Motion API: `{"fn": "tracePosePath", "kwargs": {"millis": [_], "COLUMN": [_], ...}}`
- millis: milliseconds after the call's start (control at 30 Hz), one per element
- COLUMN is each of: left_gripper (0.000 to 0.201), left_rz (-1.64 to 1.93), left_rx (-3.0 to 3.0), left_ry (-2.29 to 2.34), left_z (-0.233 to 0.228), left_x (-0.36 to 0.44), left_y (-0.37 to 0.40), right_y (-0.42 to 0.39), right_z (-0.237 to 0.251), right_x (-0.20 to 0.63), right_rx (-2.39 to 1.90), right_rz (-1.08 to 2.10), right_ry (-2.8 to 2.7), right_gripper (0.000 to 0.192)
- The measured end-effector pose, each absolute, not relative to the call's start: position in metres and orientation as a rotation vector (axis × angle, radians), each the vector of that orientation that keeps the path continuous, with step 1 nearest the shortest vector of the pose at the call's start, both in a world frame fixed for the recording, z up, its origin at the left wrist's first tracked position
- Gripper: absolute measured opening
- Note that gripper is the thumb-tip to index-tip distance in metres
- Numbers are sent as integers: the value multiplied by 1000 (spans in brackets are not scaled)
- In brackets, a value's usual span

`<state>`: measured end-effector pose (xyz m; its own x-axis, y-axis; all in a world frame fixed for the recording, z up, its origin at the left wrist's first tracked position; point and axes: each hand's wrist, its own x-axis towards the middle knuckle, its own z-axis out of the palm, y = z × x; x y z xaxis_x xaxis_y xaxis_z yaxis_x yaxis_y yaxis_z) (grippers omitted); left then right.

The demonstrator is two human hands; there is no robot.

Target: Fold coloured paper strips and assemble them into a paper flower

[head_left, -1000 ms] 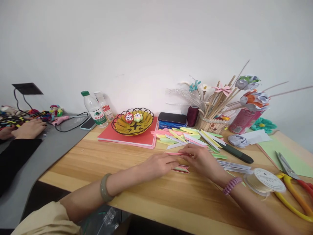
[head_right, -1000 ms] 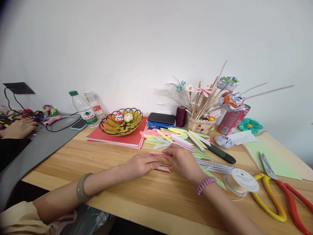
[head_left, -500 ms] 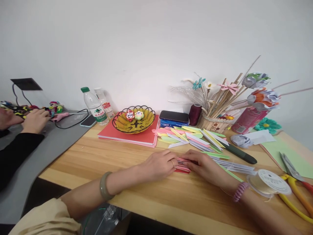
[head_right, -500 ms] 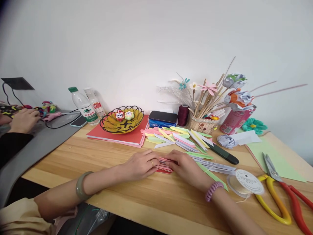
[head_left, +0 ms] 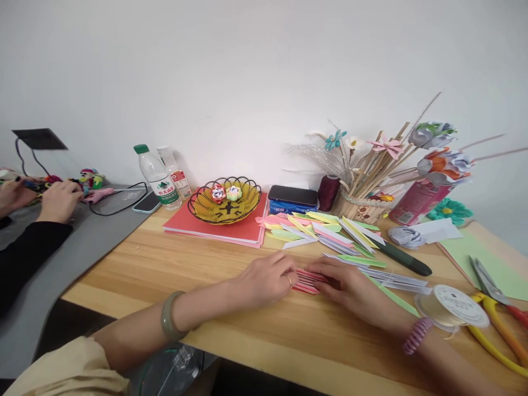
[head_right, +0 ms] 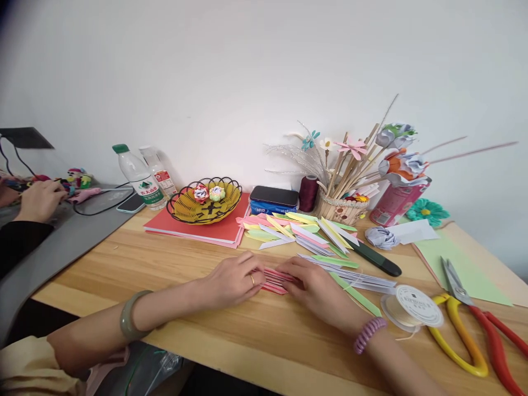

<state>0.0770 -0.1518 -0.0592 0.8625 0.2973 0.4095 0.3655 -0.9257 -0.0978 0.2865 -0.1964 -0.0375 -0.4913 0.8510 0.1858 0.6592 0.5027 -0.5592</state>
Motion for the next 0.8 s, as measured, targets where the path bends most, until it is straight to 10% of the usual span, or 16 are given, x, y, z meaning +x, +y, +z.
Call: {"fn": "tracePosePath", "kwargs": {"millis": [800], "left_gripper": [20], "left_rz": [-643], "left_rx": [-2778], "left_ry": [-336], "left_z": [-66], "left_x": [61], "left_y": [-168], "right_y": [-198], "right_z": [-48], "right_x": [273], "right_rx": [-1325], "right_rz": [295], "right_ry": [-2381], "right_gripper": [19]}}
